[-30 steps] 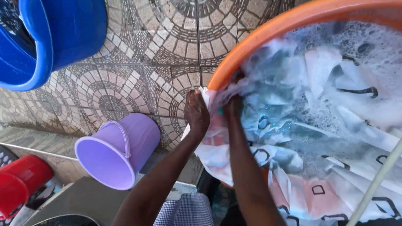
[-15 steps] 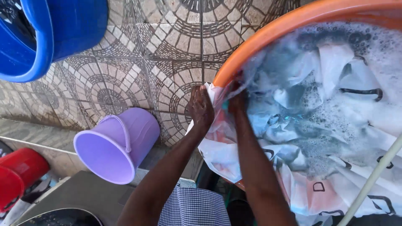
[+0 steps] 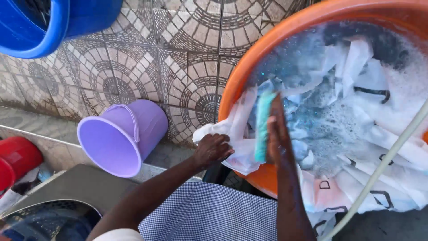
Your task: Hand-washing a large piece of fabric in a basin using a scrub brush and soapy water
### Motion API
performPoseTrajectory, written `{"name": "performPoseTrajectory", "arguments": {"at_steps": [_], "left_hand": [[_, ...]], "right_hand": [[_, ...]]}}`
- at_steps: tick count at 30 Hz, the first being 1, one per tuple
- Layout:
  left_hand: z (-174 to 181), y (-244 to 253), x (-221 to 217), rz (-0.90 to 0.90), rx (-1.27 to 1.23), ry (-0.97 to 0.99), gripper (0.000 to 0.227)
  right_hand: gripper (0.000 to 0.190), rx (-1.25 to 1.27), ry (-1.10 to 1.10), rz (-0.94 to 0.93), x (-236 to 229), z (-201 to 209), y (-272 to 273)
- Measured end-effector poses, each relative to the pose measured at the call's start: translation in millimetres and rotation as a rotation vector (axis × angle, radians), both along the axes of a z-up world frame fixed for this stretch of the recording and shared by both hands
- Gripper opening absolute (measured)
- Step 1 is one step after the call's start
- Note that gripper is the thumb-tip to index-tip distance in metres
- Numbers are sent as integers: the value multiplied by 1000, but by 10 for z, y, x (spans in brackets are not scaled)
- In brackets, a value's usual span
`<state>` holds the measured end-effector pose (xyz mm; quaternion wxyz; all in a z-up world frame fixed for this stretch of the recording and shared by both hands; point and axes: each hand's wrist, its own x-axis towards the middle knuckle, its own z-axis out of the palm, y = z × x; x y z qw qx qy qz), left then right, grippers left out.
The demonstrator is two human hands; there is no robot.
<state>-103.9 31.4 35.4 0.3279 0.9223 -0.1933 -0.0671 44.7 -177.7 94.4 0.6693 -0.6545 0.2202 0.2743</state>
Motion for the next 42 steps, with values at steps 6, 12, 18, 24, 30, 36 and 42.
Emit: {"name": "performPoseTrajectory", "arguments": {"at_steps": [6,12,18,24,30,36,42], "left_hand": [[-43,-127,58,796,41,139,42],[-805,-374,496,1619,-466,731,65],[-251,-438,969,1598,-162,851,72],[-749,-205,405,923,-208,606,47],[-544,-472,684,1792,-206,939,70],[-1435,-431,-232,954,509,303,55],[-1567,81,-21,1594,-620,708,48]], "right_hand": [[66,-95,116,295,-735,-723,536],[74,-194,253,305,-292,263,622],[72,-617,35,598,-1289,-3319,562],[63,-618,-28,882,-769,-3108,233],[73,-105,381,417,-566,-559,565],[53,-951,64,1671,-939,-2814,781],[88,364,836,-363,-469,-1452,737]]}}
